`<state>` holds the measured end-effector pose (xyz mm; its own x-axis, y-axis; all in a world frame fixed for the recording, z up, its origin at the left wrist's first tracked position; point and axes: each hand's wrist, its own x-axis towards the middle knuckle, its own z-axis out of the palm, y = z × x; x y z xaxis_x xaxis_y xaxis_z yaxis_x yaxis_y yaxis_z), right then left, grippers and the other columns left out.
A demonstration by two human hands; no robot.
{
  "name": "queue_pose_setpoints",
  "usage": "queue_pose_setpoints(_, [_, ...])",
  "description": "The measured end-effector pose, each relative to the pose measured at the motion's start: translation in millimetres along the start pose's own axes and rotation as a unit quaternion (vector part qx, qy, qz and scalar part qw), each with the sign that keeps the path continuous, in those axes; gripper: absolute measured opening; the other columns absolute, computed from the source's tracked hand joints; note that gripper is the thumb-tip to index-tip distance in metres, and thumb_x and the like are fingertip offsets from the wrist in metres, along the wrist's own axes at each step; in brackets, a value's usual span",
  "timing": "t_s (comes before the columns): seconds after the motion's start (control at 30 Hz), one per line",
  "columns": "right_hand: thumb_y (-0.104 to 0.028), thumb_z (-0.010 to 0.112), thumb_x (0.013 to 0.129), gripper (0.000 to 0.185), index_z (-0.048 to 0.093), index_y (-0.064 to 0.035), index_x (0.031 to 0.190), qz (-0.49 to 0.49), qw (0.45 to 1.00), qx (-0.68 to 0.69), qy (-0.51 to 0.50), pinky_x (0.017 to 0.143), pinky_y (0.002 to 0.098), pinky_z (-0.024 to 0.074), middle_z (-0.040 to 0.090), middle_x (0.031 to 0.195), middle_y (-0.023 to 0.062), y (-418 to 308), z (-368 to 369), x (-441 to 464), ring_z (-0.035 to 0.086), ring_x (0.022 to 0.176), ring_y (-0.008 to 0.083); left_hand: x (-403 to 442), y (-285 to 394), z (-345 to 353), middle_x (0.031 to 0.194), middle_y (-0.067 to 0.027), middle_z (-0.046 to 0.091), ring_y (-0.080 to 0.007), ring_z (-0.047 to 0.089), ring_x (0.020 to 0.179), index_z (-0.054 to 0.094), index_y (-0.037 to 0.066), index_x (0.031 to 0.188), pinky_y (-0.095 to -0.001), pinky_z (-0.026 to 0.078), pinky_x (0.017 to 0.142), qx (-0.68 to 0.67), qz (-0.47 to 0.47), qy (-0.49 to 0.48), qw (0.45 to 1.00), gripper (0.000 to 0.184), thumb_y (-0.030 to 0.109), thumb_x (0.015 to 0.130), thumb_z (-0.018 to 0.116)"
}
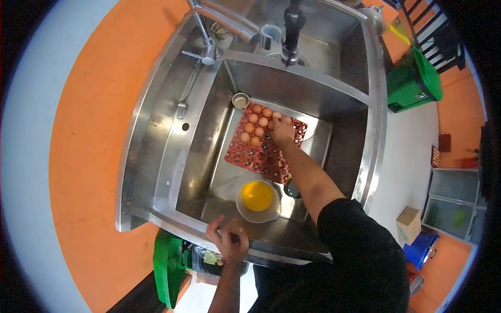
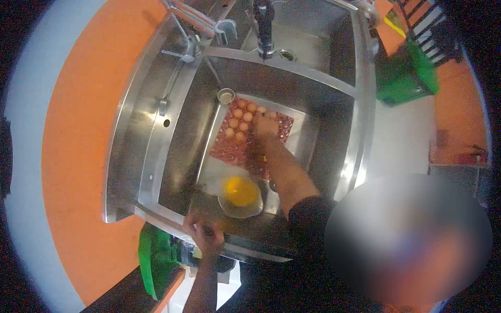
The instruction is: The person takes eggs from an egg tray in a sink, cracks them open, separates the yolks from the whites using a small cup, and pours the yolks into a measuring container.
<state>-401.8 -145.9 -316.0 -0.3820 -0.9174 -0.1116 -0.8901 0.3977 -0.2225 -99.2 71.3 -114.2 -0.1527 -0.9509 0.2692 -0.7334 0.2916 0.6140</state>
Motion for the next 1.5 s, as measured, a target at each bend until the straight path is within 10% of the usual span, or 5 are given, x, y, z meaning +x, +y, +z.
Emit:
queue_pose_setpoints(0.33, [-0.023, 0.066, 0.083, 0.035, 0.053, -0.0107, 0.113, 0.045, 0.974, 0.196, 0.103, 0.076, 0.0414, 0.0529, 0.064, 0.105, 0.0103, 4, -2, -10, 0.062, 0.095, 0.0304, 1, -1, 0, 0.121, -0.0172, 0.048, -0.0362, 0.043, 0.115, 0.060, 0.009, 0.106, -0.0507, 0.035, 0.097, 0.006, 0.018, -0.004, 1.000, 0.035, 0.006, 0.072, 0.066])
queue_pose_setpoints(0.6, [-0.014, 0.068, 0.084, 0.031, 0.057, -0.0030, 0.110, 0.088, 0.694, 0.707, -0.106, 0.048, 0.0242, 0.0453, 0.064, 0.082, 0.0028, 4, -140, -160, 0.058, 0.058, 0.0098, 8, 9, 8, 0.121, -0.0190, 0.049, -0.0361, 0.051, 0.111, 0.058, 0.006, 0.118, -0.0457, 0.043, 0.095, -0.051, 0.050, -0.052, 0.996, 0.046, 0.005, 0.073, 0.070])
queue_pose_setpoints(0.97, [-0.026, 0.073, 0.085, 0.048, 0.049, -0.0049, 0.122, 0.021, 0.772, 0.619, -0.145, 0.048, 0.0223, 0.0414, 0.058, 0.091, 0.0058, 70, -179, -281, 0.053, 0.058, 0.0083, 15, 124, 86, 0.117, -0.0157, 0.061, -0.0240, 0.061, 0.106, 0.045, 0.002, 0.136, -0.0332, 0.049, 0.090, -0.297, 0.024, -0.268, 0.916, 0.054, 0.002, 0.085, 0.064])
queue_pose_setpoints(1.13, [-0.011, 0.066, 0.085, 0.048, 0.045, -0.0064, 0.127, 0.223, 0.443, 0.839, -0.223, 0.067, 0.0266, 0.0482, 0.058, 0.097, 0.0076, 95, -234, -276, 0.058, 0.080, 0.0151, 17, 125, 112, 0.121, -0.0090, 0.059, -0.0189, 0.062, 0.102, 0.042, 0.004, 0.136, -0.0284, 0.050, 0.082, -0.476, -0.168, -0.230, 0.832, 0.051, 0.001, 0.089, 0.061])
queue_pose_setpoints(1.5, [-0.007, 0.059, 0.093, 0.049, 0.042, -0.0024, 0.139, -0.019, 0.752, 0.644, 0.141, 0.094, 0.0309, 0.0469, 0.056, 0.127, 0.0121, 86, -243, -276, 0.056, 0.115, 0.0188, 24, 151, 108, 0.129, -0.0086, 0.053, -0.0183, 0.056, 0.112, 0.036, 0.015, 0.139, -0.0293, 0.048, 0.087, -0.657, -0.236, -0.264, 0.666, 0.053, 0.004, 0.093, 0.060])
